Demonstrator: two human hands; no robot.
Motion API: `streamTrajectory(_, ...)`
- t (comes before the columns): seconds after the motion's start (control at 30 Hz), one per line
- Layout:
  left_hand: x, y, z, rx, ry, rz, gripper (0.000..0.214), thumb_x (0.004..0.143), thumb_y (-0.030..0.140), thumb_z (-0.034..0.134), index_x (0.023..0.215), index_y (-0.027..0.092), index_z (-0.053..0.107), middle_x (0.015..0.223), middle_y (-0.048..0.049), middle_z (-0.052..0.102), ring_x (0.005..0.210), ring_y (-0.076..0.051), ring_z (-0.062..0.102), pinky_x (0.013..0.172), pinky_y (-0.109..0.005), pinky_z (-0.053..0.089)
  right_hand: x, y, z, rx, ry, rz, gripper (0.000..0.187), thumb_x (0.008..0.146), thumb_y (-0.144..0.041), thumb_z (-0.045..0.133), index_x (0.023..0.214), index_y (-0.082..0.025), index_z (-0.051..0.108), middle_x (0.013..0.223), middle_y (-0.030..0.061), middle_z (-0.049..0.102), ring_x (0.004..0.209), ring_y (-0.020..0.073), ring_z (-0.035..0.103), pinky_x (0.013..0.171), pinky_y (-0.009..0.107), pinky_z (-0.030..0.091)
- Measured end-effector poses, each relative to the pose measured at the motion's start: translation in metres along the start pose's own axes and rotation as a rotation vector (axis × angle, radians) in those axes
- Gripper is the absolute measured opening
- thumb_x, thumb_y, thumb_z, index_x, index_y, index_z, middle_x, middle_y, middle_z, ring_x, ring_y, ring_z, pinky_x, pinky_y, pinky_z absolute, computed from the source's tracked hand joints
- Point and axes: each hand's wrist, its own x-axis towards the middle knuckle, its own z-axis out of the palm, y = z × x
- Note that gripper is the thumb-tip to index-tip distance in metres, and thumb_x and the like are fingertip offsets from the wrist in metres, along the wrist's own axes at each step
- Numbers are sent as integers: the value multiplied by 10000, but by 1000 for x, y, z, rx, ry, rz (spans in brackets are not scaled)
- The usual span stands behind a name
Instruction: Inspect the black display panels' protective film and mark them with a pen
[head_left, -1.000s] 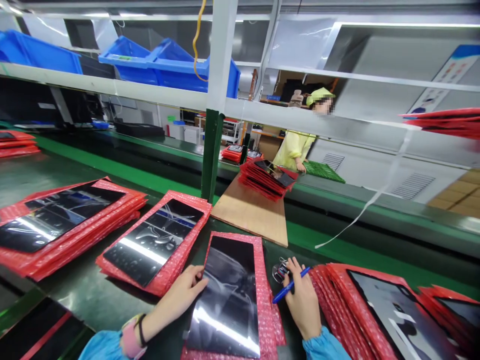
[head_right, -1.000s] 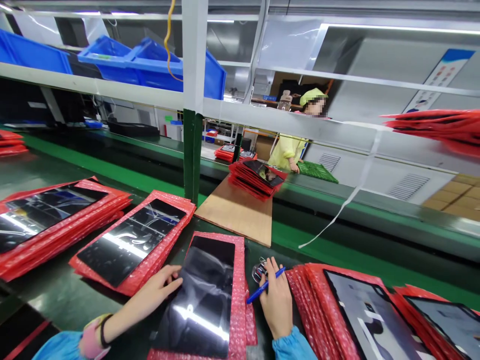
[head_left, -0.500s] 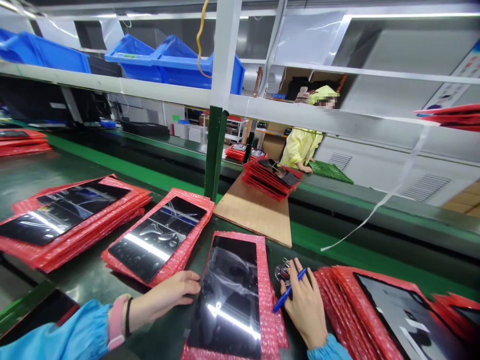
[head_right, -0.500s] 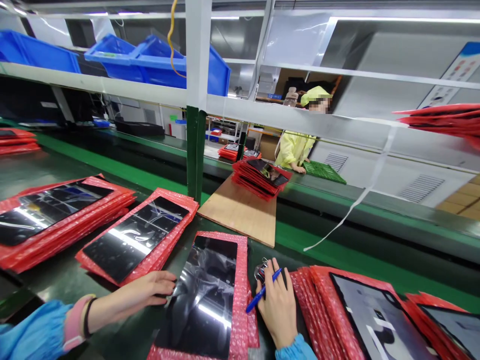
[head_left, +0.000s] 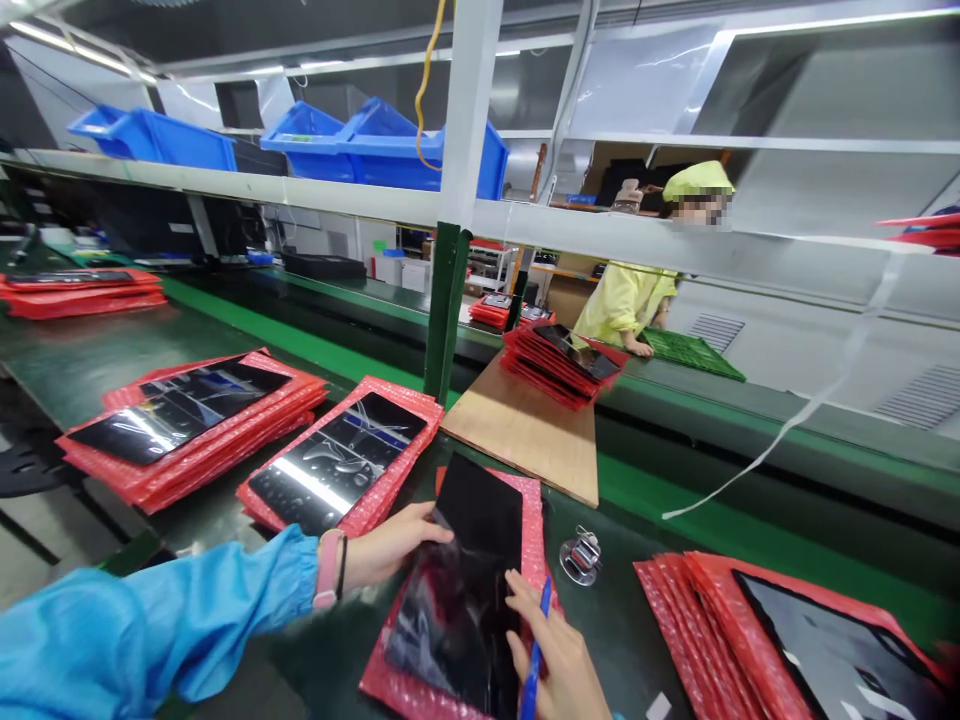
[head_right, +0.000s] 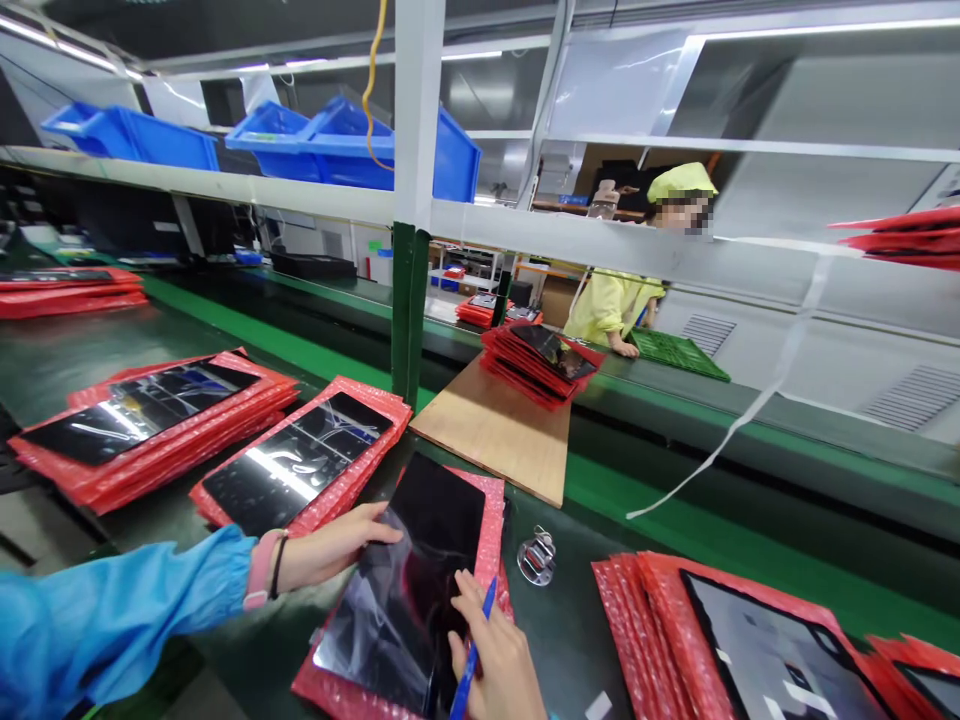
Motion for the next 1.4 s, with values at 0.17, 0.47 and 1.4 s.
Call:
streamTrajectory(0.17,10,12,-6,-9,12,154,318,576,124,745,849,185,592,836,-2,689,771,-170,648,804,-311,484,-5,10,-3,97,144,63,302,867,-180,576,1166,-226,579,1227,106,676,1102,232,658,921,289,536)
streamTrajectory(0.47,3,104,-134,135,109,287,521,555,172,808,1049,175,643,918,-64,753,777,-213,715,729,-276,548,-5,3,-14,530,266,613,328,914,-418,529,716,-242,722,693,39,751,627,194,712,639,238,537)
streamTrajectory(1.4,1,-3,-17,48,18,-126,524,530,146,674,1037,145,542,985,-105,631,987,-241,601,887,-382,477,21,-23,10,463,105,948,394,693,-435,607,493,-245,326,471,-64,336,484,129,343,549,286,245)
